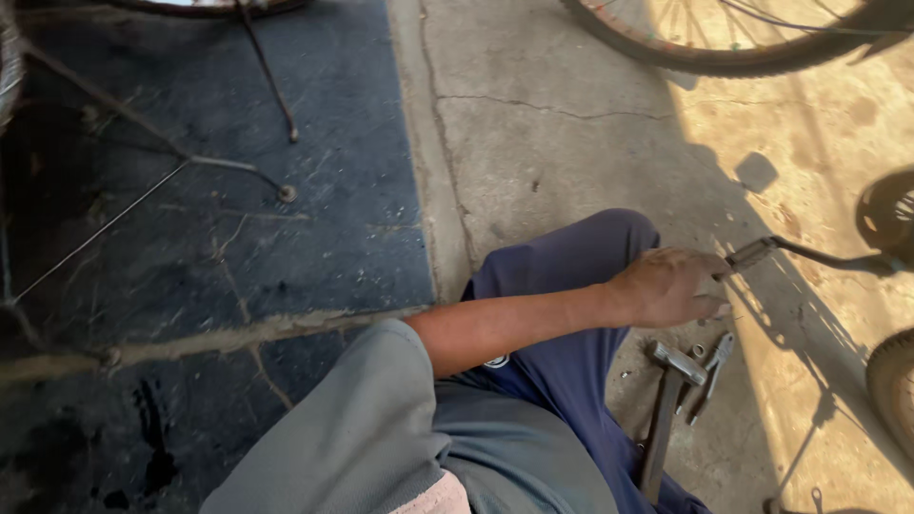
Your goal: The person sits on the ground beside a bicycle and works on the pedal, using a hammer and pliers to loosen and remove the pedal from the crank arm, picking wrenches from a bowl of tools and hammering at the pedal assembly.
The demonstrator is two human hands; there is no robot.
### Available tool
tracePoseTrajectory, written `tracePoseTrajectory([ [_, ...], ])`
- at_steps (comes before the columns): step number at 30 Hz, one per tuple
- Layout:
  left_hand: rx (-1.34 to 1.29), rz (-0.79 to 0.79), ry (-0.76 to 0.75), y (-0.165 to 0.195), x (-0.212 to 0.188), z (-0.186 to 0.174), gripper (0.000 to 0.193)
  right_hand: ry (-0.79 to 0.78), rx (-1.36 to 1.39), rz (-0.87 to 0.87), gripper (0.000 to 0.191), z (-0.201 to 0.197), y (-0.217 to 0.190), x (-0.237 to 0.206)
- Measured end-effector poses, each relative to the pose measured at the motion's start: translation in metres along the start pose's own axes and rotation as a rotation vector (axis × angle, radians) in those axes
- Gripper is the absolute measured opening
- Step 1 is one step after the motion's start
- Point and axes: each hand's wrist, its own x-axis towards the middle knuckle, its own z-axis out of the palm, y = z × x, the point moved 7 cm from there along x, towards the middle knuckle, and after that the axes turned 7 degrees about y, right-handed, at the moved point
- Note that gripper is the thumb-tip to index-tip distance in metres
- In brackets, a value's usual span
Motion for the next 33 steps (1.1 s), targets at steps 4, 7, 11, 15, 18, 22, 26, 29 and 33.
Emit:
tracePoseTrajectory([
  [4, 0.339, 0.043, 0.21, -0.023, -0.1, -0.084, 0.078, -0.065, 0.018, -0.122, 0.053, 0.016, -0.061, 0.01],
  [7, 0.309, -0.163, 0.158, -0.054, -0.161, -0.121, 0.092, -0.158, 0.094, -0.215, 0.056, 0.017, -0.108, 0.027],
  [11, 0.26, -0.267, 0.1, -0.067, -0.202, -0.134, 0.097, -0.574, 0.249, -0.145, 0.061, 0.051, -0.134, -0.006],
  [15, 0.277, -0.28, 0.052, -0.065, -0.2, -0.129, 0.096, -0.901, 0.502, 0.236, 0.054, 0.075, -0.117, -0.062],
  [18, 0.413, -0.139, 0.077, -0.046, -0.179, -0.121, 0.093, -1.018, 0.745, 0.441, 0.039, 0.06, -0.104, -0.076],
  [22, 0.361, 0.134, 0.104, -0.006, -0.123, -0.095, 0.085, -1.147, 0.953, 0.53, 0.028, 0.033, -0.105, -0.088],
  [26, 0.186, 0.214, 0.081, 0.016, -0.022, -0.045, 0.077, -1.048, 1.104, 0.553, 0.032, 0.015, -0.11, -0.1],
  [29, 0.066, -0.008, -0.013, 0.005, 0.053, 0.008, 0.084, -0.946, 1.218, 0.534, 0.034, 0.006, -0.111, -0.097],
  [33, 0.119, -0.284, -0.173, -0.025, 0.106, 0.07, 0.092, -0.729, 1.454, 0.636, 0.036, -0.009, -0.109, -0.071],
])
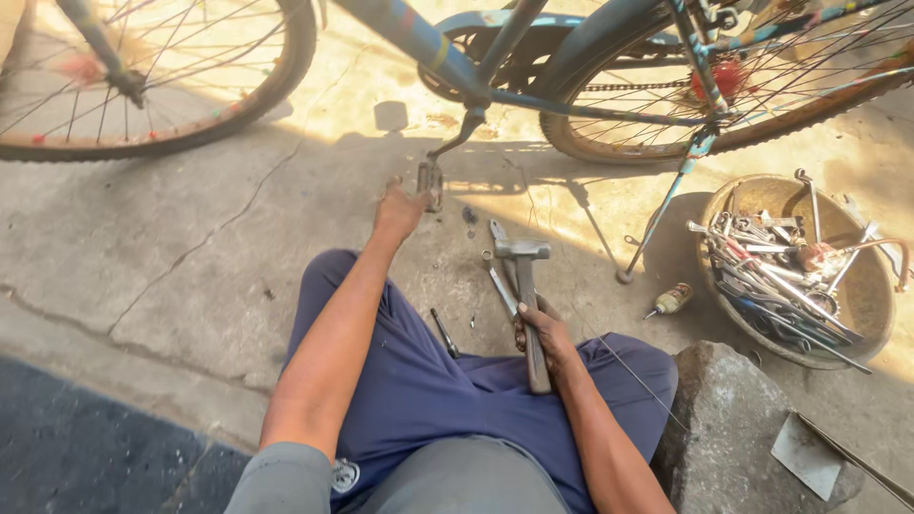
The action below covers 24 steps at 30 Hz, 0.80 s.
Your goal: The person sits on the ground beside a bicycle and works on the pedal, using a hammer and pliers to loosen and remove the pedal from the crank arm, picking wrenches from a bowl of tools and hammering at the pedal assembly.
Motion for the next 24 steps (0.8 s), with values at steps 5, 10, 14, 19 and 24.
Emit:
tracePoseTrajectory([
  [5, 0.025, 0.484, 0.172, 0.058, 0.041, 0.033, 0.072, -0.115, 0.639, 0.003, 0.039, 0.02, -0.051, 0.055],
  [10, -0.23, 0.622, 0.126, 0.099, 0.089, 0.056, 0.043, -0.055, 0.771, 0.04, 0.041, 0.062, -0.105, 0.14],
  [14, -0.253, 0.635, 0.262, 0.106, 0.113, 0.067, 0.022, -0.189, 0.469, 0.006, 0.046, 0.096, -0.139, 0.173],
  [19, -0.325, 0.568, 0.186, 0.097, 0.133, 0.078, 0.017, -0.214, 0.223, -0.102, 0.055, 0.078, -0.14, 0.188],
  [24, -0.581, 0.38, 0.079, 0.081, 0.155, 0.087, 0.027, -0.066, 0.303, -0.015, 0.049, 0.02, -0.092, 0.188],
])
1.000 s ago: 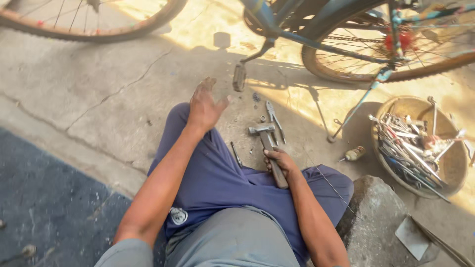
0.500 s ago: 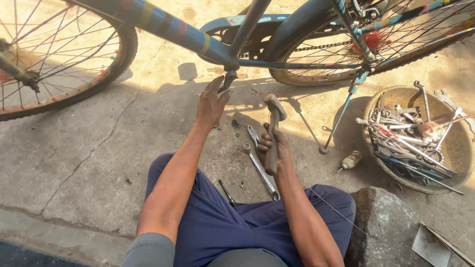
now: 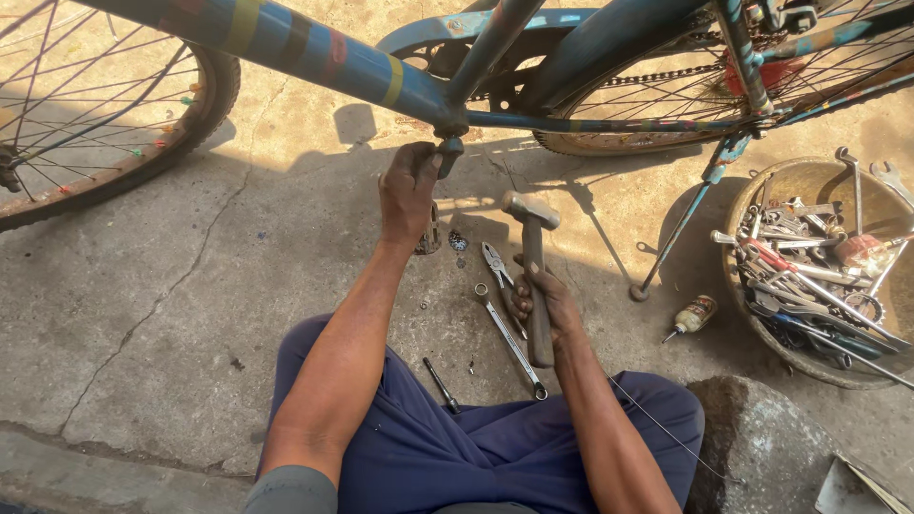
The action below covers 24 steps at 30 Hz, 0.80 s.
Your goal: The person sits on the ground beside a bicycle and works on the pedal, using a hammer and pliers to loosen and remove the pedal from the crank arm, picking wrenches from a bowl of tools and hammering at the pedal assembly.
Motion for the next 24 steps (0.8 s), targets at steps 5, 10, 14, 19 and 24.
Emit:
tracePoseTrajectory([
  [5, 0.216, -0.124, -0.172, -0.038, 0.013, -0.004, 0.08, 0.095, 0.045, 0.194, 0.048, -0.067, 0.042, -0.032],
  [10, 0.615, -0.462, -0.309, -0.083, -0.003, -0.027, 0.085, 0.34, -0.495, 0.171, 0.046, -0.105, 0.047, -0.03],
  [14, 0.397, -0.584, -0.233, -0.08, -0.017, -0.037, 0.056, 0.399, -0.668, 0.121, 0.048, -0.11, 0.047, -0.027],
  [19, 0.32, -0.58, -0.055, -0.03, -0.022, -0.104, 0.037, 0.529, -1.34, -0.116, 0.062, -0.116, 0.028, -0.037],
  [24, -0.901, -0.425, -0.395, 0.105, -0.042, -0.073, 0.039, 0.493, -1.432, -0.087, 0.063, -0.112, 0.019, -0.039],
])
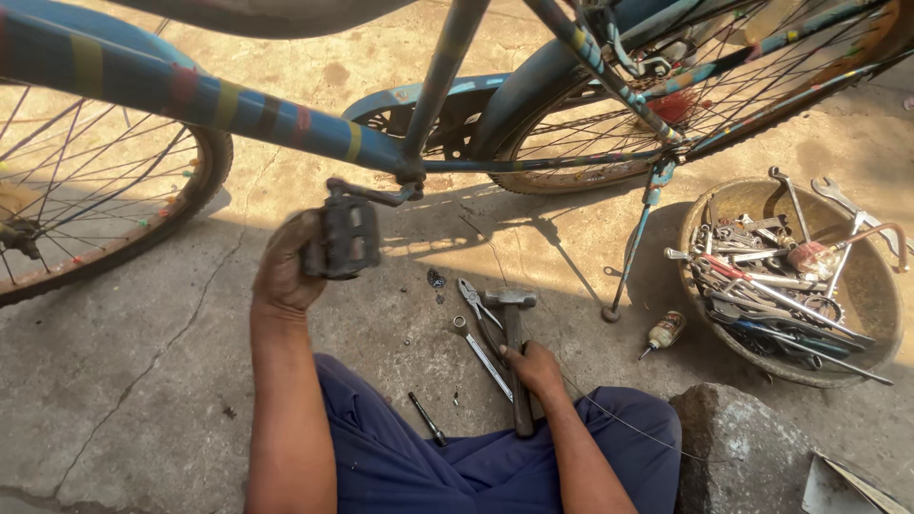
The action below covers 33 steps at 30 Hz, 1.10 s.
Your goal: The person sits on the ground beside a bicycle and works on the pedal, using a hammer and pliers to loosen and remove the pedal from the crank arm, picking wrenches from a bowl of tools and hammering at the pedal assembly.
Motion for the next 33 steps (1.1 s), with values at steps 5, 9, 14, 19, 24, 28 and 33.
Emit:
tracePoseTrajectory([
  [5, 0.234, -0.09, 0.108, -0.144, 0.072, 0.104, 0.054, -0.092, -0.159, -0.006, 0.066, 0.003, -0.01, -0.003],
  [9, 0.68, -0.12, 0.294, -0.226, 0.11, 0.088, 0.051, -0.102, -0.172, -0.026, 0.065, 0.001, -0.01, -0.005],
  [14, 1.531, -0.044, 0.638, -0.208, 0.099, -0.001, 0.058, -0.118, -0.192, 0.0, 0.063, -0.004, -0.006, -0.002],
  [19, 1.272, -0.271, 0.598, -0.181, 0.079, -0.086, 0.045, -0.124, -0.34, -0.028, 0.061, -0.005, -0.019, -0.002],
  [24, 1.05, -0.34, 0.561, -0.205, 0.082, -0.085, 0.046, 0.001, -0.32, -0.051, 0.051, -0.013, -0.028, -0.01],
  [28, 1.294, -0.214, 0.577, -0.192, 0.082, -0.076, 0.06, 0.188, -0.204, -0.149, 0.042, -0.024, -0.032, -0.022],
  [33, 1.376, -0.059, 0.557, -0.154, 0.086, -0.07, 0.084, 0.341, 0.072, -0.449, 0.027, -0.04, -0.079, -0.023],
])
